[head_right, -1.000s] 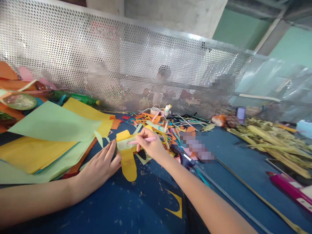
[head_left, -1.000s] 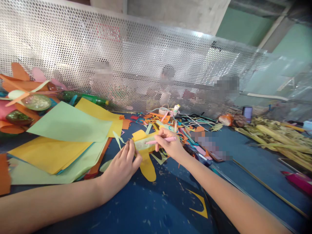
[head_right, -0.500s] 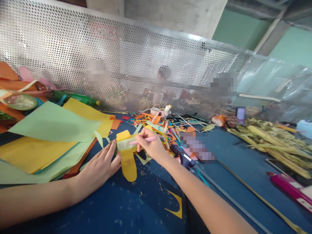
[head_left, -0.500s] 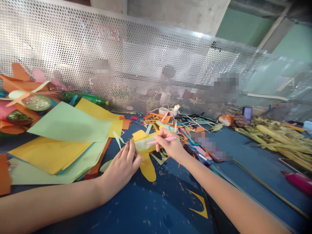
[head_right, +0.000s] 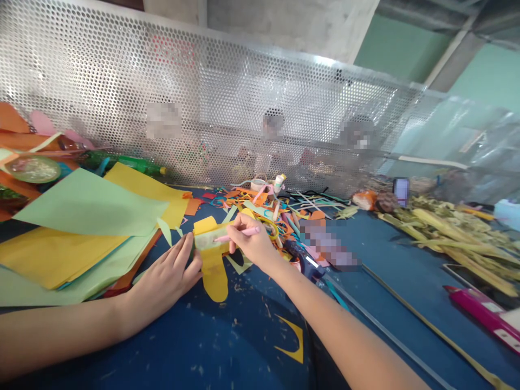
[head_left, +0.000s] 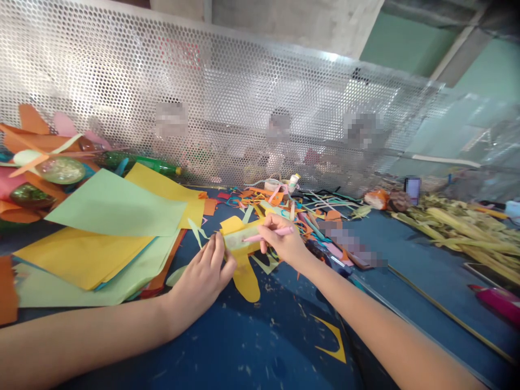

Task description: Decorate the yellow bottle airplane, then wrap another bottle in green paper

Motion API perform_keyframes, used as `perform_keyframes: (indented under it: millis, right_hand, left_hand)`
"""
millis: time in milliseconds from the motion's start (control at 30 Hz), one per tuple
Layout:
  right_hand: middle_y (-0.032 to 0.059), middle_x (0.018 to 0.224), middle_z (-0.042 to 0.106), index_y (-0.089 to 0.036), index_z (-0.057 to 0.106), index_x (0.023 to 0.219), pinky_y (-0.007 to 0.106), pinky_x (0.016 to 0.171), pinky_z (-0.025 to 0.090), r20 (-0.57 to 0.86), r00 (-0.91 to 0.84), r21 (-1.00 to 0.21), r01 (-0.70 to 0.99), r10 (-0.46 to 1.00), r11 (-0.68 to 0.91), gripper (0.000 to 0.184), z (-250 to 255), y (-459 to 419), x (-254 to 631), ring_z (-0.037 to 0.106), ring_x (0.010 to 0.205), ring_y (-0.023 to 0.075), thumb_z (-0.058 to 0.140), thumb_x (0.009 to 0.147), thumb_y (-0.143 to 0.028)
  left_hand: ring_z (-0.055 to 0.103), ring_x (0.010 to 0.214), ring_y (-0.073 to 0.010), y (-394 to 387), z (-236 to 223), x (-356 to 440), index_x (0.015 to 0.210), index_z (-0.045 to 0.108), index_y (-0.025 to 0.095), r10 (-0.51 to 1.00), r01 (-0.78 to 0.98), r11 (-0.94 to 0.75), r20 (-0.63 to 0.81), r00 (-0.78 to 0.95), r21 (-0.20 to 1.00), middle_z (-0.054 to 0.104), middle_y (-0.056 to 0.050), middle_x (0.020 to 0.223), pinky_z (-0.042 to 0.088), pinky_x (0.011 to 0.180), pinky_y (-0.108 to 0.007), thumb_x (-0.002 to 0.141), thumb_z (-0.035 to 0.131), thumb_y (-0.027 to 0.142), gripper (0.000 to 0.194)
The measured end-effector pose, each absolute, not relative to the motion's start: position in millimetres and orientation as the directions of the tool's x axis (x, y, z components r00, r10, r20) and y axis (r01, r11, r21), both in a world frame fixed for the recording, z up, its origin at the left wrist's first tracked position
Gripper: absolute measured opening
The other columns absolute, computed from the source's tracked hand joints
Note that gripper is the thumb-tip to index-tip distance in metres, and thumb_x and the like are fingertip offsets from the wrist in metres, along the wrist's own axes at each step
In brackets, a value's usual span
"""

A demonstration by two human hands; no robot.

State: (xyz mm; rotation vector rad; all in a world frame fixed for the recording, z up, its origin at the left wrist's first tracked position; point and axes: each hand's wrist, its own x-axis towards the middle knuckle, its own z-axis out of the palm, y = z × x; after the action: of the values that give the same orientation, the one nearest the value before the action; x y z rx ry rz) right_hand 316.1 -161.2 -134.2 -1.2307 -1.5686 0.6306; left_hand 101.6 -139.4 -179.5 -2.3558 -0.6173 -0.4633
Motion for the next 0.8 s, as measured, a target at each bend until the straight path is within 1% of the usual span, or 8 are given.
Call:
perform_keyframes:
  millis: [167, 400, 600, 800]
  right_hand:
    - [-0.0074, 0.045, 0.058, -0.022, 0.042, 0.067, 0.023, 0.056, 0.04, 0.394, 0.027, -0.843, 0.409, 0.919, 0.35, 0.022, -133.6, -161.1, 315.5, 0.052, 0.043, 0.0097, 0.051, 0.087, -0.025]
    - [-0.0086, 0.043, 0.056, -0.022, 0.04, 0.066, 0.022, 0.055, 0.038, 0.411, 0.052, -0.84, 0.409, 0.91, 0.356, 0.022, -135.6, -160.3, 316.6, 0.05, 0.041, 0.009, 0.05, 0.086, -0.021]
    - [-0.0083, 0.044, 0.057, -0.022, 0.041, 0.068, 0.021, 0.052, 0.037, 0.401, -0.001, -0.845, 0.387, 0.916, 0.37, 0.022, -136.7, -159.8, 317.2, 0.051, 0.041, 0.0086, 0.051, 0.087, -0.024]
    - [-0.0073, 0.045, 0.058, -0.021, 0.043, 0.069, 0.021, 0.051, 0.037, 0.395, -0.024, -0.849, 0.373, 0.918, 0.375, 0.022, -135.1, -160.4, 316.8, 0.052, 0.041, 0.0089, 0.051, 0.088, -0.027]
  left_hand:
    - [0.044, 0.125, -0.0392, -139.8, -179.5, 101.9, 0.112, 0.049, 0.008, 0.306, 0.533, -0.663, 0.459, 0.834, -0.526, 0.046, -0.034, 0.13, 0.049, 0.093, -0.043, 0.085, 0.057, 0.018, 0.03]
    - [0.044, 0.124, -0.0394, -139.0, -179.1, 101.4, 0.11, 0.05, 0.007, 0.292, 0.522, -0.658, 0.454, 0.842, -0.543, 0.047, -0.035, 0.128, 0.049, 0.093, -0.043, 0.085, 0.055, 0.016, 0.027]
    - [0.045, 0.124, -0.0373, -139.7, -175.8, 101.8, 0.109, 0.051, 0.006, 0.297, 0.514, -0.651, 0.435, 0.85, -0.559, 0.053, -0.03, 0.125, 0.049, 0.095, -0.042, 0.085, 0.052, 0.011, 0.025]
    - [0.046, 0.123, -0.0374, -140.2, -174.6, 102.1, 0.108, 0.051, 0.007, 0.293, 0.512, -0.65, 0.437, 0.851, -0.562, 0.052, -0.032, 0.125, 0.049, 0.094, -0.042, 0.084, 0.054, 0.013, 0.025]
